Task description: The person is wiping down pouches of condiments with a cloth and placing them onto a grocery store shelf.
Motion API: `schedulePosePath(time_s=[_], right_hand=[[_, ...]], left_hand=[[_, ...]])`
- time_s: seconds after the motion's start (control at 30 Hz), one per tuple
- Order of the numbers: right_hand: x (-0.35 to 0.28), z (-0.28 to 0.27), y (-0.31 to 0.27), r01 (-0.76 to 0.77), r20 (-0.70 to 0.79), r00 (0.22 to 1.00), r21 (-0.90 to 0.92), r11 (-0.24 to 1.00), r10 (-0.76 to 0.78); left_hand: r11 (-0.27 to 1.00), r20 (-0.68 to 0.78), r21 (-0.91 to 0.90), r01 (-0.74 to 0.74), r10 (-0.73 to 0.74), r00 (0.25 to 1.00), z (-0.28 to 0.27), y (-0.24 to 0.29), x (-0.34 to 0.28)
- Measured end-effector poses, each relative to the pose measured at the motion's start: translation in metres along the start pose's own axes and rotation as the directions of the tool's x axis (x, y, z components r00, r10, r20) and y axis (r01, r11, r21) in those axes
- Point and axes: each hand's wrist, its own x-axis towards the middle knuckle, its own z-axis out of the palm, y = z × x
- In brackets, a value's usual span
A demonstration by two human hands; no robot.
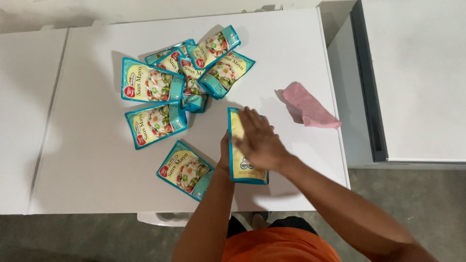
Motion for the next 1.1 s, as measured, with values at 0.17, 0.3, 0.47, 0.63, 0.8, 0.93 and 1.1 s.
schedulePosePath(time_s=[0.17, 0.3, 0.47, 0.63, 0.8, 0.93, 1.1], right_hand=[[-0.031, -0.011, -0.036, 0.404, 0.066, 0.912, 0.031, 0.914, -0.405], [-0.004, -0.033, -0.015, 0.259, 0.014, 0.965, -0.2, 0.945, -0.262], [0.008, 0.002, 0.042, -0.164, -0.245, 0.947, 0.185, 0.969, 0.207], [-0.006, 0.008, 0.022, -0.312, 0.277, 0.915, 0.947, 0.078, 0.293], [-0.003, 0.009, 0.026, -0.238, 0.271, 0.962, 0.869, -0.434, 0.015], [-0.012, 0.027, 0.059, -0.185, 0.119, 0.977, 0.888, -0.42, -0.179], [-0.011, 0.032, 0.056, -0.34, -0.076, 0.814, 0.741, -0.578, -0.576]], left_hand=[[0.947, 0.185, -0.278, -0.159, 0.215, 0.959, 0.072, -0.01, 0.018], [0.874, -0.202, 0.103, -0.475, 0.486, 0.85, 0.068, 0.013, 0.004], [0.975, -0.259, 0.147, 0.169, -0.127, 0.957, 0.063, 0.032, 0.008], [0.891, -0.557, 0.362, 0.273, -0.028, 0.83, 0.11, 0.031, 0.034], [-0.388, -0.094, 0.892, 0.234, 0.346, 0.933, 0.145, -0.002, 0.029], [-0.535, 0.109, 0.843, -0.057, 0.065, 0.992, 0.161, -0.014, 0.007], [-0.606, -0.029, 0.795, 0.033, 0.017, 0.999, 0.187, 0.001, 0.022]])
